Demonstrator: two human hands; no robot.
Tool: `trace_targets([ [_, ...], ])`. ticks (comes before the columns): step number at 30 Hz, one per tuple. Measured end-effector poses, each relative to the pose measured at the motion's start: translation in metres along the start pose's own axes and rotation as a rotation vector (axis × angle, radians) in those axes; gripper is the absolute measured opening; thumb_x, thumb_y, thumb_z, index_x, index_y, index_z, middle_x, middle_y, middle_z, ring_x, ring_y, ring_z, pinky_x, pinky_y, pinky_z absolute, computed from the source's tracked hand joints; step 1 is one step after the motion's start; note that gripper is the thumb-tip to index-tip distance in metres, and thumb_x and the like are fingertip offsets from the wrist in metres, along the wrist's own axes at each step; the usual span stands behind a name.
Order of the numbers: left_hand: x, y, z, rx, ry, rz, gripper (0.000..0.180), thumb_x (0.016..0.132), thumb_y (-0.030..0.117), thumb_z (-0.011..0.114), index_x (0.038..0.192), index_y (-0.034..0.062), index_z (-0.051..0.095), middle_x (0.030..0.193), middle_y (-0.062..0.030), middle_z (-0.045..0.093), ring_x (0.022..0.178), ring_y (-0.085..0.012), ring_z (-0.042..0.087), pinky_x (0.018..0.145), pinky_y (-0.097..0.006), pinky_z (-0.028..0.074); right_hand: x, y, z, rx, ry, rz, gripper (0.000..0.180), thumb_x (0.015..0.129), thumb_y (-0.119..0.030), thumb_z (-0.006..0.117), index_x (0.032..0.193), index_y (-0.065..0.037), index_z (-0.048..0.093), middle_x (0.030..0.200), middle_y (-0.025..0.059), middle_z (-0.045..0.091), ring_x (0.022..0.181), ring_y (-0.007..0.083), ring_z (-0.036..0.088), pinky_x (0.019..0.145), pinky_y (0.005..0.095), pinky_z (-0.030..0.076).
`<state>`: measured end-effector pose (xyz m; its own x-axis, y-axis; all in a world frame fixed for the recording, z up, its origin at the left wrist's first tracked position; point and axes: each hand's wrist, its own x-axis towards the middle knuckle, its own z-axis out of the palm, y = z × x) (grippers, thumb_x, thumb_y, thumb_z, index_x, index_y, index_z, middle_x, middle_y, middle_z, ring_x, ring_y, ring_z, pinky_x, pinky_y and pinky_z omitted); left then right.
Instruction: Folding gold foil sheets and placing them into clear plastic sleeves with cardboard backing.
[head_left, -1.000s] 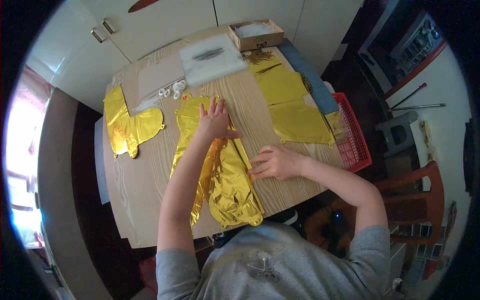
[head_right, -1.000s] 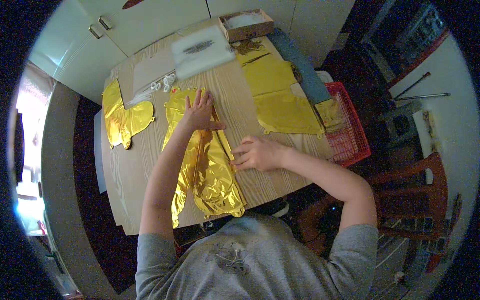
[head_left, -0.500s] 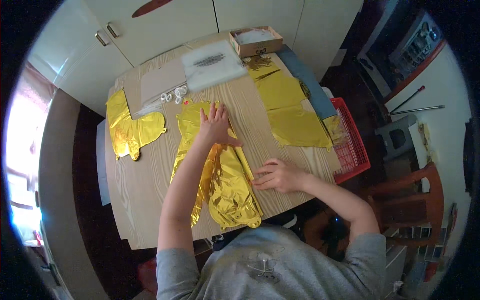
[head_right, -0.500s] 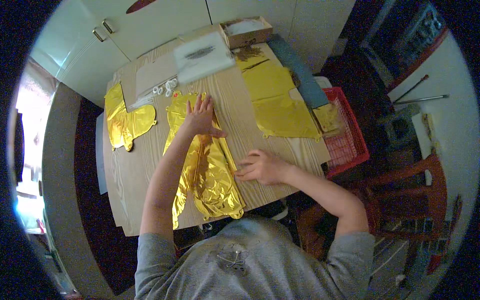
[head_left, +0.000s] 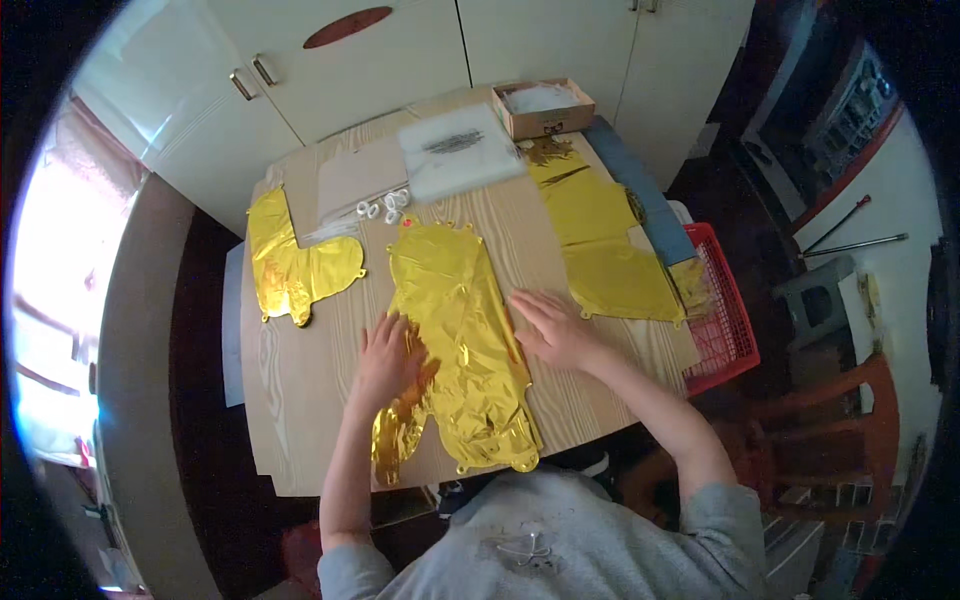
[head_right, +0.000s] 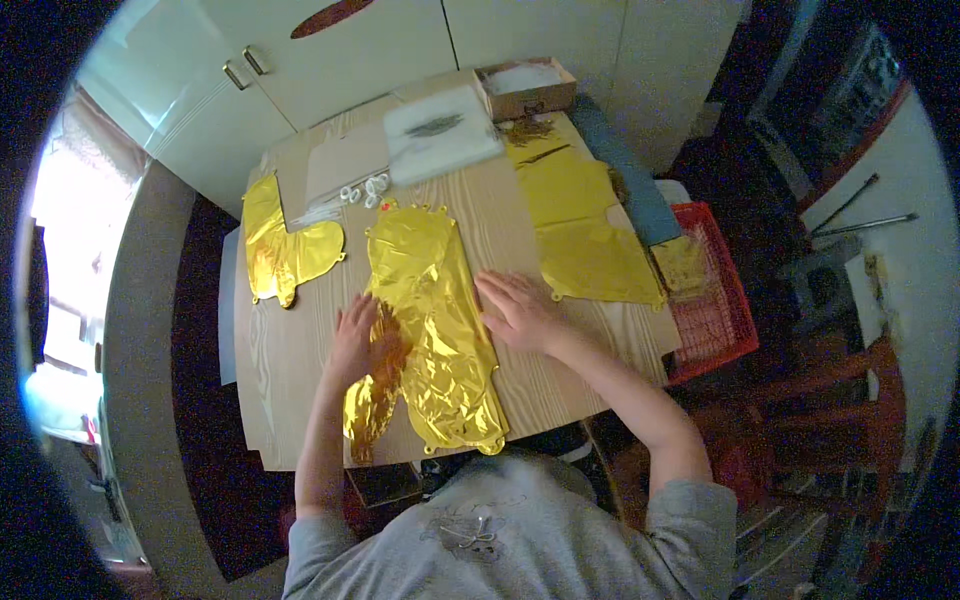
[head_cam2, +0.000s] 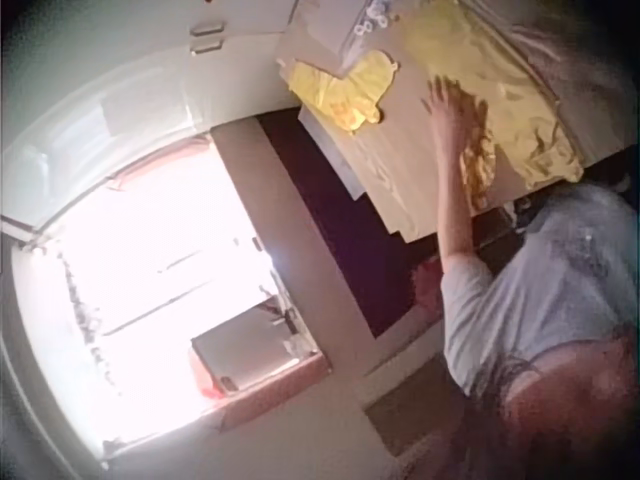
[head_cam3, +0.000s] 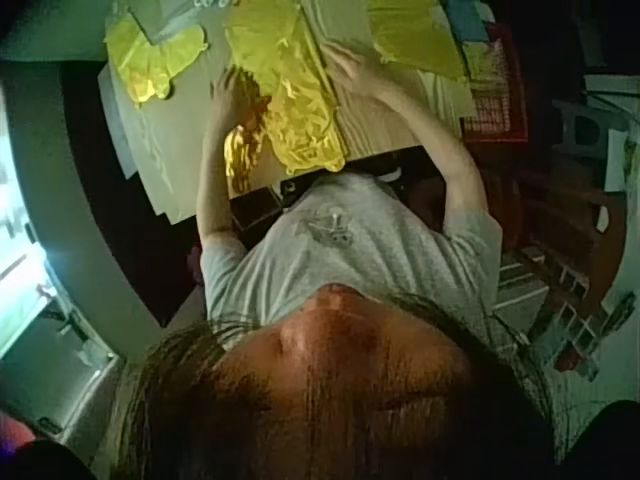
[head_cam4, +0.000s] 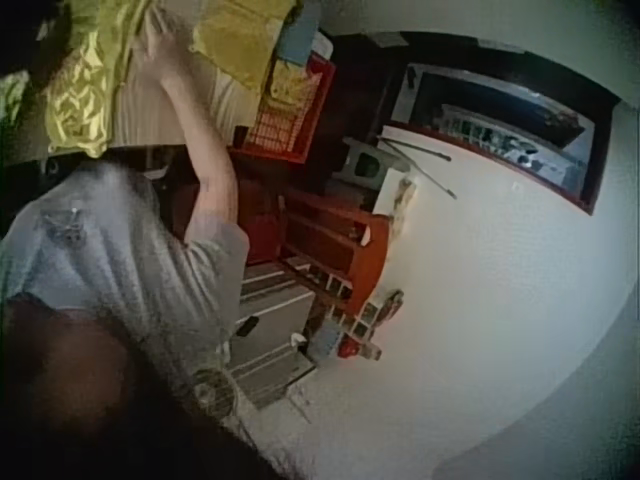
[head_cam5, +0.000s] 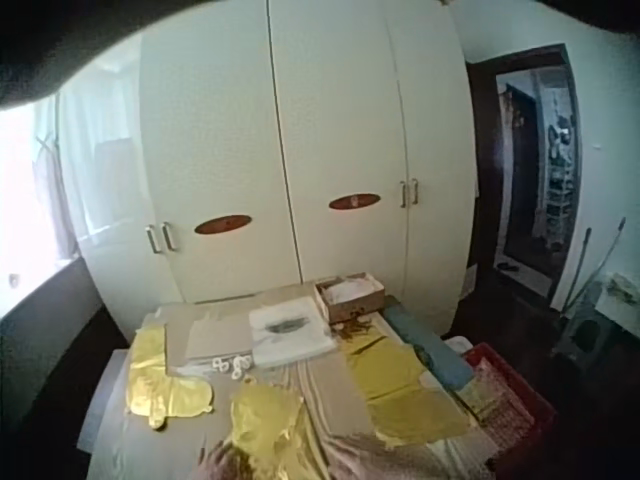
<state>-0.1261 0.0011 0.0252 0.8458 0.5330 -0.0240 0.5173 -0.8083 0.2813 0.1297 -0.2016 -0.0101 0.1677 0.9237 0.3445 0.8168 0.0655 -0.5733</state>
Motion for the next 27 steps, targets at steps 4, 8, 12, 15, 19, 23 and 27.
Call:
trace_targets([
  [4,-0.038,0.022,-0.007,0.075,-0.046,-0.006,0.079,0.083,0.045,0.066,0.143,0.0049,0.035,0.148,-0.0187,0.035,0.141,-0.0377,0.027,0.113,-0.06,0.018,0.032,-0.008,0.004,-0.205,-0.154,0.052,0.068,0.094,-0.04,0.051,0.144,0.001,0.032,0.15,0.0217,0.031,0.14,0.0333,0.03,0.116,0.0452,0.021],
  [8,-0.04,0.027,0.002,0.066,-0.024,0.05,0.084,0.082,0.052,0.065,0.145,0.0062,0.035,0.149,-0.0218,0.033,0.141,-0.0387,0.026,0.113,-0.06,0.015,0.042,-0.01,0.017,-0.294,-0.218,0.011,0.073,0.094,-0.048,0.046,0.144,0.002,0.029,0.152,0.0242,0.025,0.141,0.0349,0.026,0.117,0.0457,0.018],
  [12,-0.028,0.028,0.009,0.027,0.004,0.116,0.08,0.083,0.049,0.065,0.144,0.0061,0.037,0.149,-0.0231,0.033,0.14,-0.0392,0.027,0.113,-0.058,0.017,0.04,-0.009,0.018,-0.264,-0.22,0.005,0.076,0.094,-0.05,0.046,0.145,0.003,0.027,0.153,0.0247,0.024,0.141,0.0363,0.026,0.117,0.0443,0.019],
  [15,-0.019,0.031,0.009,0.004,-0.005,0.144,0.078,0.084,0.048,0.064,0.144,0.0056,0.037,0.149,-0.0233,0.033,0.141,-0.0387,0.027,0.113,-0.056,0.019,0.04,-0.01,0.016,-0.251,-0.227,0.027,0.079,0.094,-0.052,0.046,0.146,0.003,0.026,0.153,0.0249,0.023,0.141,0.0368,0.026,0.117,0.0434,0.019],
  [19,-0.011,0.032,0.012,0.01,0.03,0.18,0.076,0.084,0.046,0.065,0.141,0.0043,0.039,0.147,-0.0226,0.035,0.139,-0.0372,0.03,0.112,-0.055,0.021,0.039,-0.009,0.016,-0.257,-0.234,0.054,0.083,0.092,-0.056,0.047,0.146,0.003,0.025,0.153,0.0253,0.022,0.142,0.037,0.024,0.118,0.0426,0.018],
  [23,-0.005,0.036,0.013,0.019,0.049,0.191,0.075,0.084,0.046,0.064,0.141,0.0037,0.039,0.147,-0.022,0.035,0.139,-0.0369,0.03,0.112,-0.055,0.022,0.04,-0.007,0.02,-0.277,-0.247,0.063,0.085,0.091,-0.058,0.047,0.146,0.003,0.025,0.154,0.025,0.021,0.143,0.0357,0.022,0.118,0.0423,0.015],
  [27,-0.005,0.041,0.016,0.015,0.004,0.16,0.076,0.086,0.045,0.063,0.144,0.0046,0.035,0.149,-0.0209,0.033,0.141,-0.0362,0.028,0.114,-0.055,0.019,0.04,-0.013,0.022,-0.347,-0.293,0.061,0.084,0.09,-0.058,0.048,0.145,0.002,0.028,0.154,0.0227,0.022,0.145,0.0333,0.018,0.119,0.0424,0.012],
])
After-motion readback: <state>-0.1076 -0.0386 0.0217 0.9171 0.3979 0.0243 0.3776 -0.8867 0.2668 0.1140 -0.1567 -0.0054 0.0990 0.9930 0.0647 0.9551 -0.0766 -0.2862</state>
